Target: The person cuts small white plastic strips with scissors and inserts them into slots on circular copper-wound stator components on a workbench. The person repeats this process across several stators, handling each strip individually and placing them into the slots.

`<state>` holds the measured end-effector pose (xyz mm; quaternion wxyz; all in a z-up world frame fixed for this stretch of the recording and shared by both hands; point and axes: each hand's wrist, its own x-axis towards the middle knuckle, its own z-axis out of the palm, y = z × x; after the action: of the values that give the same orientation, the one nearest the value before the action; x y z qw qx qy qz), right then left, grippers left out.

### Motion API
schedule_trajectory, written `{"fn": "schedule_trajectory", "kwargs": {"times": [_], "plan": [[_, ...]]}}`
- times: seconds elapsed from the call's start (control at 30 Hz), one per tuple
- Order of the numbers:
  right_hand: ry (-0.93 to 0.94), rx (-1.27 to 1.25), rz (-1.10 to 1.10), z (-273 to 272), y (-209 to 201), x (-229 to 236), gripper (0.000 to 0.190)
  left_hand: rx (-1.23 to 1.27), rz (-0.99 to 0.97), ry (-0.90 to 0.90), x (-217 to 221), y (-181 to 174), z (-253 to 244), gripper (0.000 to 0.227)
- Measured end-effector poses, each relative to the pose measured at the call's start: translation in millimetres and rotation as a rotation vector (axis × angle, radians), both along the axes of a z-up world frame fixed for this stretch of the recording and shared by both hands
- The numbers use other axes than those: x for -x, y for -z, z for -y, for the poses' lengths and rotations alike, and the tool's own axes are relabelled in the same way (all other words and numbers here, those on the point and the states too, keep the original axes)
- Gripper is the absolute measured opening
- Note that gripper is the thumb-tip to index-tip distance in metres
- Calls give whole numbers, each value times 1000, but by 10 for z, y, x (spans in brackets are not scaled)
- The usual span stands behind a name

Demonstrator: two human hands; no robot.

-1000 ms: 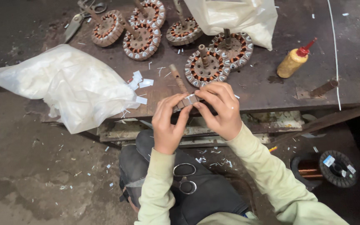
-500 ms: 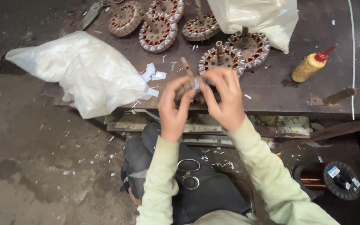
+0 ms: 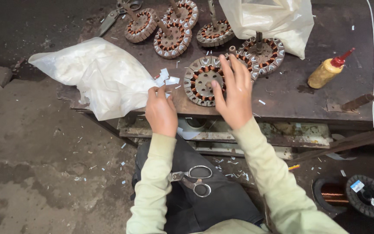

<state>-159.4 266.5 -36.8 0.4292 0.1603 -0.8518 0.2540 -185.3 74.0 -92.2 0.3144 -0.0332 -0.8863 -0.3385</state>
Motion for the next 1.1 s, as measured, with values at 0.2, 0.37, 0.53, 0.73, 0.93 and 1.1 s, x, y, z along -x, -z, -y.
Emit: {"fn": "schedule_trajectory", "kwargs": {"times": [0.2,0.37,0.53,0.73,0.93,1.1], "plan": [[-365,86,245,245,572,-1011,21,-98,43,28,-46,-80,82,14],[-688,-307,580,313,1143,-1602,50,-392,-16,120,-311,-95,32,8],[-624,-526,871,352,1442,-1616,74,-544,8,334,-307,-36,-69,9],[-473,-763,1079,496,1583,-1246,69,-995,177,464,-396,-52,-22,23],[-674,-847,1121,453,1865,-737,54,-1113,150,407,-898,-370,211,25],[-501,-932,886,166,1958,-584,21,-1235,96,403,-1227,-715,320,26]]}}
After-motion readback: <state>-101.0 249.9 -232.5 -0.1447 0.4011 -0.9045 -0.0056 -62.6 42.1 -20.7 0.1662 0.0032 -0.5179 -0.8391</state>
